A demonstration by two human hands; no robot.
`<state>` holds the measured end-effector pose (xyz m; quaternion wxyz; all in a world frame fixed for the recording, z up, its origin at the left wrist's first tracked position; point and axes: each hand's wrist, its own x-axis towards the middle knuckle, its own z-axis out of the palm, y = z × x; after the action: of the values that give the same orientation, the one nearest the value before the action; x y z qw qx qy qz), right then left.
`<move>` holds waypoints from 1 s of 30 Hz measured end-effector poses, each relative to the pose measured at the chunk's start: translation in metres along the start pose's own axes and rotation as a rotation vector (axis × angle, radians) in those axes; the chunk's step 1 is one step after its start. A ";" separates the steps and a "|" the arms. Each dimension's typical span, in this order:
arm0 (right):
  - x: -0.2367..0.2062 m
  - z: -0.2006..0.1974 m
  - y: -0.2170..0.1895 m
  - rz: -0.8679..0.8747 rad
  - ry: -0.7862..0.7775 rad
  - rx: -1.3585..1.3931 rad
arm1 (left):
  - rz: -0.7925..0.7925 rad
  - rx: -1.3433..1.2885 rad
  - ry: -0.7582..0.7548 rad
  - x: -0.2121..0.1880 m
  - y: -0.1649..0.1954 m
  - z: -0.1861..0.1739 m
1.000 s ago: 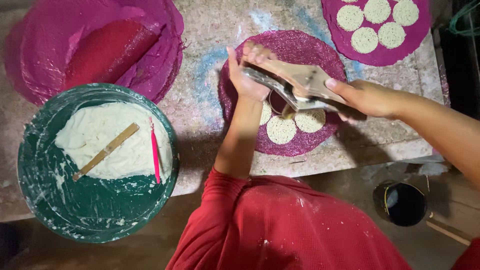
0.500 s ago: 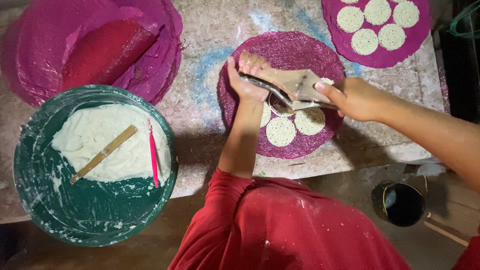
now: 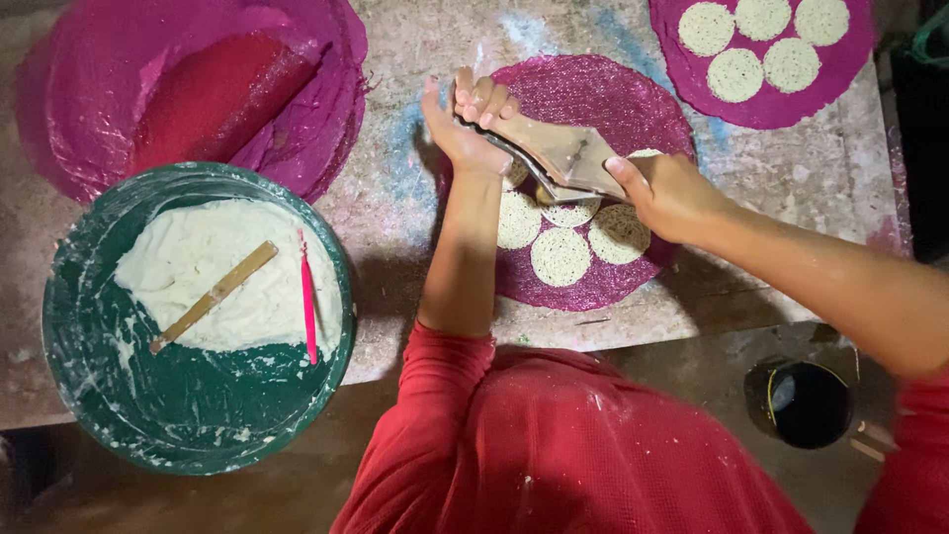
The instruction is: The person scoops white dough from a green basin into a handheld metal press and squeezes it to extrude round dough discs onto pink fabric mats. They arrange the discs, cover a filled mat with a pink cloth, and place a woven basket over it while continuing to press more discs.
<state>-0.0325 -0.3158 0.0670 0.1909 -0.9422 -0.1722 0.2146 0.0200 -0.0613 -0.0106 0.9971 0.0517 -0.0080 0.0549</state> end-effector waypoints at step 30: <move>-0.053 0.013 0.052 -0.162 0.397 0.600 | -0.158 1.830 -0.078 -0.080 -0.020 0.006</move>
<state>-0.0707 -0.3784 0.0521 0.5049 -0.8509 -0.1354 0.0525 -0.0572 -0.0904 -0.0083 0.5671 0.8231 0.0085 -0.0302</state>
